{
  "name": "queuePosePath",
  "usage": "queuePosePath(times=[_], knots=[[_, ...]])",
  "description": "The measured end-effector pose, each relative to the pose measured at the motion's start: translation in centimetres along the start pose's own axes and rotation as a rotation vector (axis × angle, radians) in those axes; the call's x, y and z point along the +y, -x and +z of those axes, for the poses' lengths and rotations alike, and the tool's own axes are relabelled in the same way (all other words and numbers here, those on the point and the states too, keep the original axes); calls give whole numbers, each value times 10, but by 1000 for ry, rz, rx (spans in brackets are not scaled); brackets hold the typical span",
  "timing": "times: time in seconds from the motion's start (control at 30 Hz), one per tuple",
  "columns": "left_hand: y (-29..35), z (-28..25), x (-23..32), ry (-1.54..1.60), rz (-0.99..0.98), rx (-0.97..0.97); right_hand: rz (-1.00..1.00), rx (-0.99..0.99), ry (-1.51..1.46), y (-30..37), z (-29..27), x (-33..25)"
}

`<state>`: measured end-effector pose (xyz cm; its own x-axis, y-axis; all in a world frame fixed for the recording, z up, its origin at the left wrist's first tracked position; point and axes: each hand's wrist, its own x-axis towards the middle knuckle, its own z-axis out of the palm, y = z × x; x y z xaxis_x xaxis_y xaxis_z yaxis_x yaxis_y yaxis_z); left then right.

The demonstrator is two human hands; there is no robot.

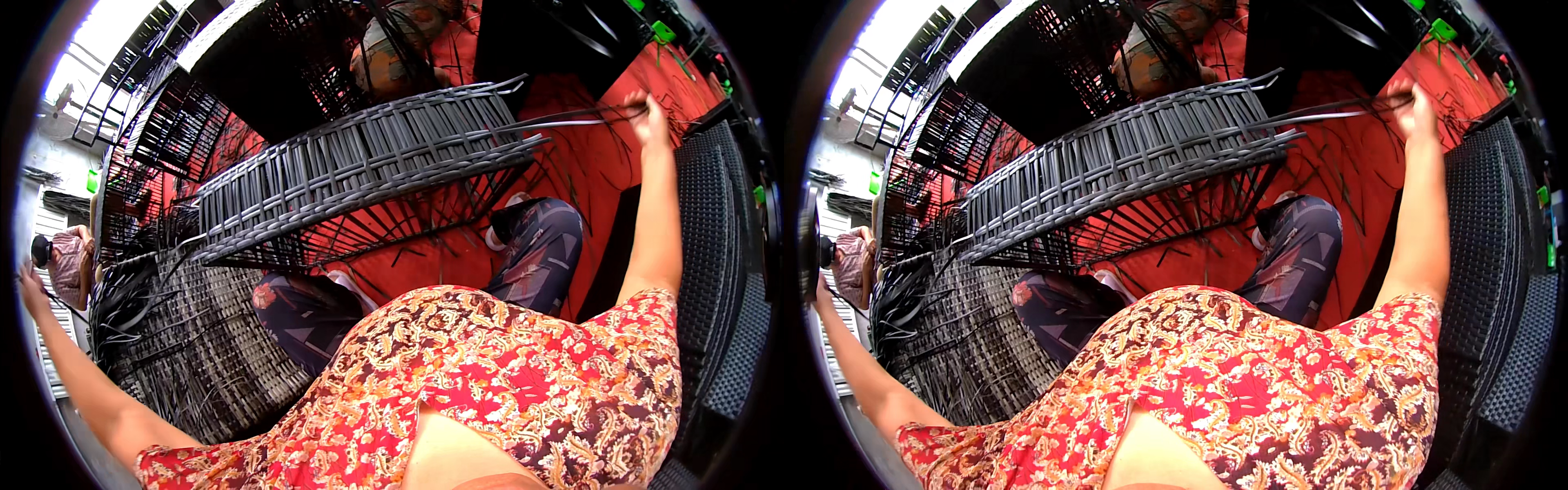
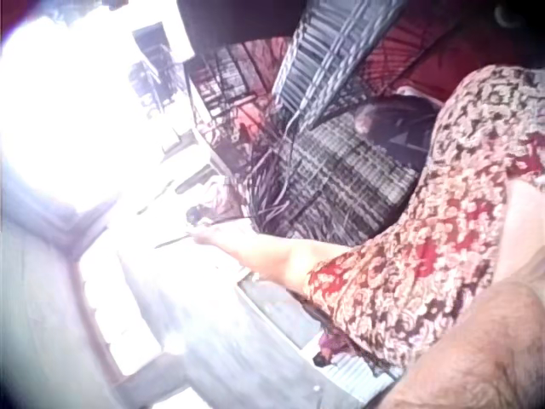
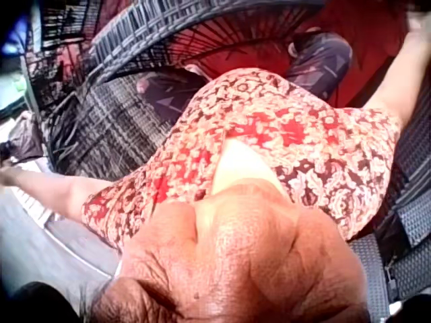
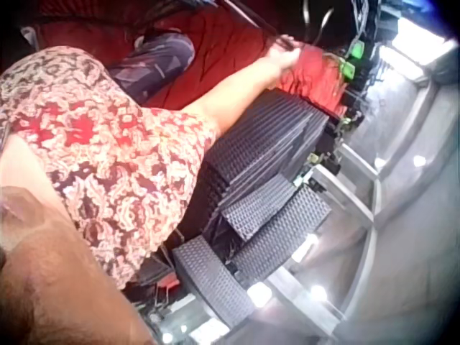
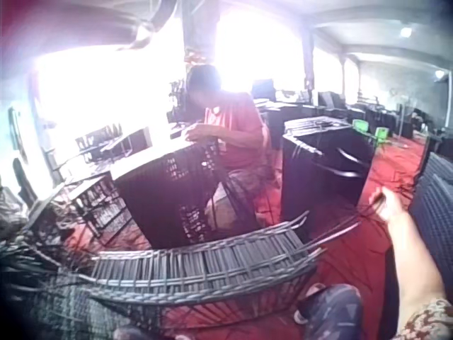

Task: The person weaves black strips onto a furniture frame by hand, pulling the strips through and around the frame members.

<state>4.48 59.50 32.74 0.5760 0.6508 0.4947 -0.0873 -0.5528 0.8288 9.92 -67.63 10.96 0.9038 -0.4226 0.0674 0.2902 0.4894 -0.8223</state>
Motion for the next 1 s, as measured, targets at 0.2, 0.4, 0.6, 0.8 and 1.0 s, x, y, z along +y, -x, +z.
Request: queuePosePath(times=[0.2, 0.4, 0.6, 0.8, 1.0], knots=[[116, -34, -186, -576, -559, -402, 462, 329, 163, 81, -82, 105], [196, 16, -224, -1310, -1393, -932, 192, 169, 1088, 114, 7, 103], [239, 147, -108, -471, -501, -1025, -66, -347, 1076, 101, 127, 119], [297, 273, -50, -322, -231, -1015, 54, -693, 1299, 45, 116, 148], [303, 277, -78, -184, -342, -1089, 357, -585, 1161, 36, 94, 157]])
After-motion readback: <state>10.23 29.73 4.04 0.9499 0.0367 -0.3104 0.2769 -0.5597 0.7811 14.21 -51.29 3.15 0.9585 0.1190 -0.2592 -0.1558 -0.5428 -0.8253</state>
